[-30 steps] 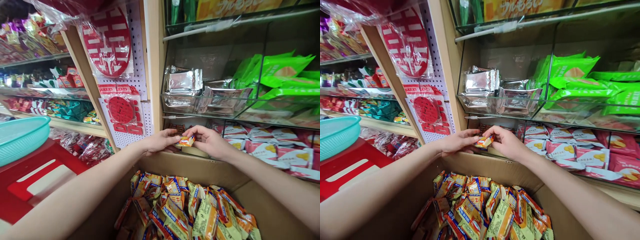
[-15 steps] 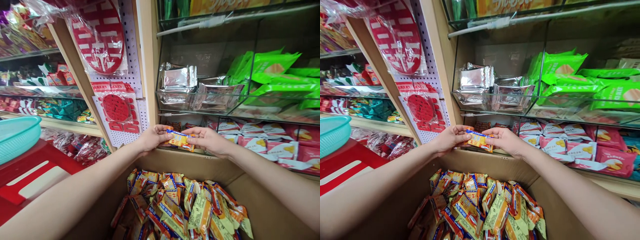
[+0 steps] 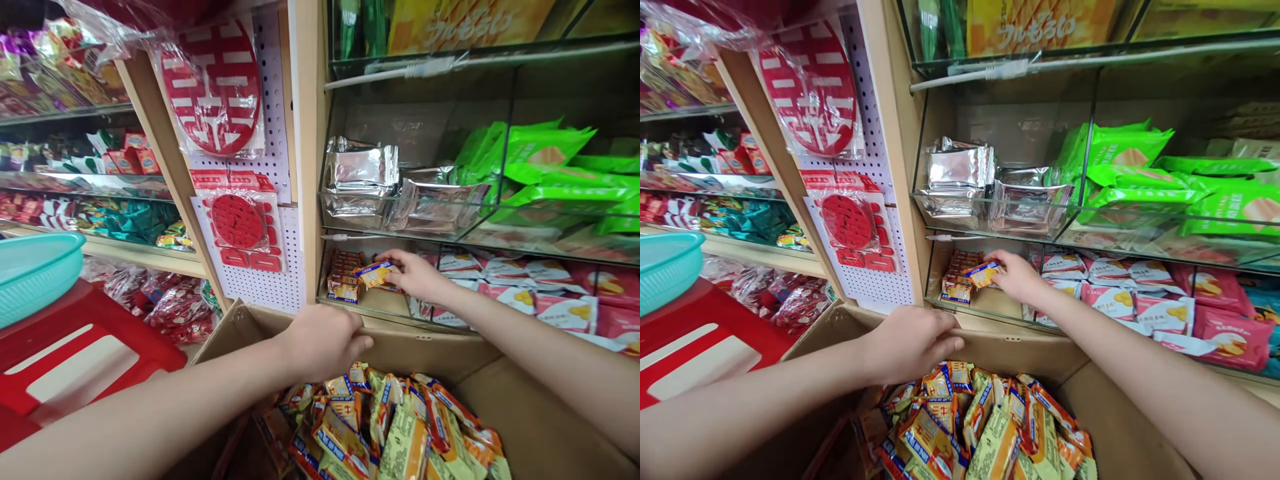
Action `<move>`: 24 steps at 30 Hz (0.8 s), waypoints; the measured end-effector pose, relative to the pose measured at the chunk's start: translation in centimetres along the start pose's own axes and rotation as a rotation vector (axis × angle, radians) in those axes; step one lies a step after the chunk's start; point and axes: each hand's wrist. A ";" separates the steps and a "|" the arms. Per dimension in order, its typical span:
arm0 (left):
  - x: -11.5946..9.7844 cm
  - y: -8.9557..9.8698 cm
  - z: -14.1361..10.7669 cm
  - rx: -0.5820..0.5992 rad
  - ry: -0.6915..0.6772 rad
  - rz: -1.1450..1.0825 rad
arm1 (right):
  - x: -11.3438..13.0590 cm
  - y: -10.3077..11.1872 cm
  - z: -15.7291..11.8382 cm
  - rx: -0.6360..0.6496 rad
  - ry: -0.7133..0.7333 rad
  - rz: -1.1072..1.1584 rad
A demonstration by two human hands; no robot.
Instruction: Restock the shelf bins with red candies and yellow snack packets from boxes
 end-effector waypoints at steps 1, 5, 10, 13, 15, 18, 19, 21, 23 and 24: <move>-0.2 0.0 -0.3 -0.004 -0.016 0.019 | 0.3 -0.4 0.5 0.056 0.090 -0.175; 0.1 0.0 -0.5 -0.019 -0.025 0.054 | 2.6 -2.9 3.0 0.313 0.211 -0.597; 1.1 -0.1 0.2 0.009 0.003 0.057 | 3.4 -5.8 5.1 0.379 0.264 -0.621; 1.6 -0.2 0.5 0.023 0.014 0.054 | 2.6 -6.6 5.2 0.312 0.264 -0.631; 1.9 -0.3 0.7 0.031 0.020 0.043 | 2.2 -6.7 5.1 0.308 0.280 -0.633; 2.2 -0.5 1.1 0.038 0.025 0.020 | 2.1 -6.7 4.8 0.381 0.333 -0.637; 2.3 -0.5 1.2 0.041 0.025 0.012 | 2.2 -6.8 4.8 0.406 0.342 -0.643; 2.4 -0.6 1.4 0.044 0.024 0.000 | 2.1 -7.1 4.6 0.418 0.323 -0.672; 2.5 -0.7 1.5 0.047 0.022 -0.011 | 2.0 -7.4 4.4 0.384 0.272 -0.714; 2.5 -0.7 1.5 0.048 0.020 -0.013 | 1.9 -7.5 4.4 0.363 0.244 -0.733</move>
Point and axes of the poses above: each hand's wrist, its own z-axis towards the middle knuckle, its own y-axis out of the back of the hand, x = y × z
